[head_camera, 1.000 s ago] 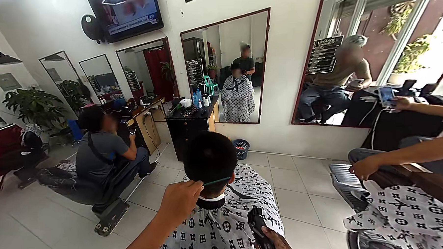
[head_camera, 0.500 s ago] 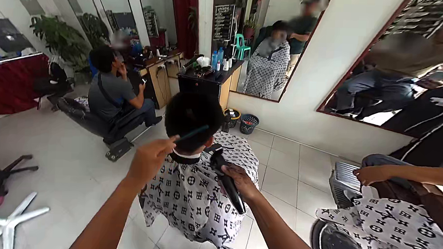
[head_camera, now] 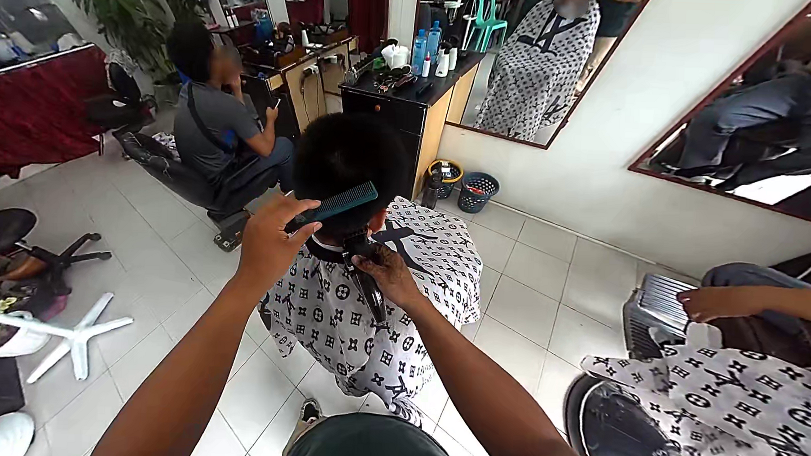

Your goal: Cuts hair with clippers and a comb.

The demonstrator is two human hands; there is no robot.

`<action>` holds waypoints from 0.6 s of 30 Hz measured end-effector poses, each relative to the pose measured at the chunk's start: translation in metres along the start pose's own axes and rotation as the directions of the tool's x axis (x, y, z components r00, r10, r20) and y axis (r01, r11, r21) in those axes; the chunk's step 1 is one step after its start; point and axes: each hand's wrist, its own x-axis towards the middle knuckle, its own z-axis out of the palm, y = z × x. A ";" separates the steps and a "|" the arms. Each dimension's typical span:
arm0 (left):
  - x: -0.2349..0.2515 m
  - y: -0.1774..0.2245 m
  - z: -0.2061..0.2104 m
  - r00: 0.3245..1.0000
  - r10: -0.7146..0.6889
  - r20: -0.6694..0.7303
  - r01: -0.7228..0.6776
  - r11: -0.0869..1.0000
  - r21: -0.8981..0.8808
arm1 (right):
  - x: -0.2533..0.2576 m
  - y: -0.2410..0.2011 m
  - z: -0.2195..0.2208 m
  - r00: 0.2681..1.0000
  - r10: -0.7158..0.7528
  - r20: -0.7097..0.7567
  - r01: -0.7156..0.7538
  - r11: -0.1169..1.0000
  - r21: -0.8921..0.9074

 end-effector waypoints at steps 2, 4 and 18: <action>0.000 -0.002 0.002 1.000 0.009 -0.001 -0.009 1.000 -0.001 | -0.002 -0.001 0.003 1.000 0.019 -0.004 -0.020 1.000 -0.014; 0.000 -0.003 0.001 1.000 0.021 0.004 -0.021 1.000 0.000 | -0.003 -0.005 0.002 0.998 0.066 0.003 -0.066 0.996 -0.068; -0.005 0.002 0.009 1.000 0.014 0.000 -0.014 0.999 0.032 | -0.009 -0.015 -0.004 0.997 -0.077 -0.005 0.076 0.969 0.236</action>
